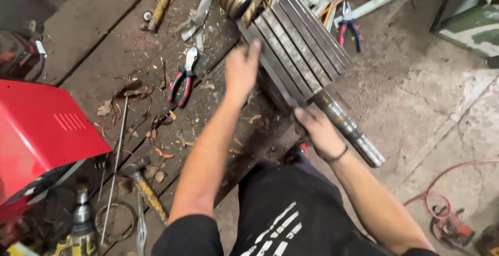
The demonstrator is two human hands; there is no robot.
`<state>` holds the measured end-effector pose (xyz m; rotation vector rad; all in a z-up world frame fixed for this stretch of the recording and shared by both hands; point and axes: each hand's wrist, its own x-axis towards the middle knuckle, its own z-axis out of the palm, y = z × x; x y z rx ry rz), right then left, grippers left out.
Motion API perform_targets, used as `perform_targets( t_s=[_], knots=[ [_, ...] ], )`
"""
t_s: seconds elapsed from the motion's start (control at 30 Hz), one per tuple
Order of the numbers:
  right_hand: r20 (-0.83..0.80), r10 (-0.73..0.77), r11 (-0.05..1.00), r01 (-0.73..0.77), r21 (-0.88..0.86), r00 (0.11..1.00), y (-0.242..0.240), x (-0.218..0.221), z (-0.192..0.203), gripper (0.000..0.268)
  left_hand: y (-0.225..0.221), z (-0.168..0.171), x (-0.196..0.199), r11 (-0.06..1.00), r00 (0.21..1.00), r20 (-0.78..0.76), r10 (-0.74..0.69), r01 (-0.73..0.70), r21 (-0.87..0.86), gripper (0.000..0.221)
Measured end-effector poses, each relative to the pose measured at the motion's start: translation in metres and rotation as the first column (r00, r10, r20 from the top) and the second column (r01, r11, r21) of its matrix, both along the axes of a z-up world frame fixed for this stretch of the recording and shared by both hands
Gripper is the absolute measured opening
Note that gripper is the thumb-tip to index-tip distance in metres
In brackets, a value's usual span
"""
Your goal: Filing the slots of a large metal rotor using a hand file on a workbench to remove burrs.
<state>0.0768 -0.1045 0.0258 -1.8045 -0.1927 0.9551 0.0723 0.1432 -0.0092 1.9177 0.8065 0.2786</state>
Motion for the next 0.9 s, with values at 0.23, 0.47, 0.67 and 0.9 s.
perform_targets(
  t_s=[0.23, 0.47, 0.67, 0.9],
  knots=[
    [0.106, 0.279, 0.949, -0.257, -0.183, 0.955, -0.103, -0.042, -0.034, 0.037, -0.07, 0.003, -0.072, 0.962, 0.989, 0.107, -0.106, 0.129, -0.242, 0.056],
    [0.222, 0.348, 0.881, -0.237, -0.41, 0.911, -0.135, -0.069, -0.05, 0.033, -0.1, -0.059, -0.148, 0.951, 0.986, -0.084, -0.141, 0.111, -0.288, 0.038],
    [0.342, 0.65, 0.709, -0.381, -0.594, 0.678, -0.044, -0.076, -0.005, 0.037, -0.05, -0.003, -0.121, 0.951, 0.996, 0.083, 0.029, -0.002, -0.31, 0.053],
    [0.382, 0.469, 0.817, -0.227, -0.53, 0.797, -0.06, -0.085, -0.022, 0.039, -0.058, -0.018, -0.106, 0.917, 0.99, 0.14, -0.031, 0.084, -0.39, 0.04]
  ],
)
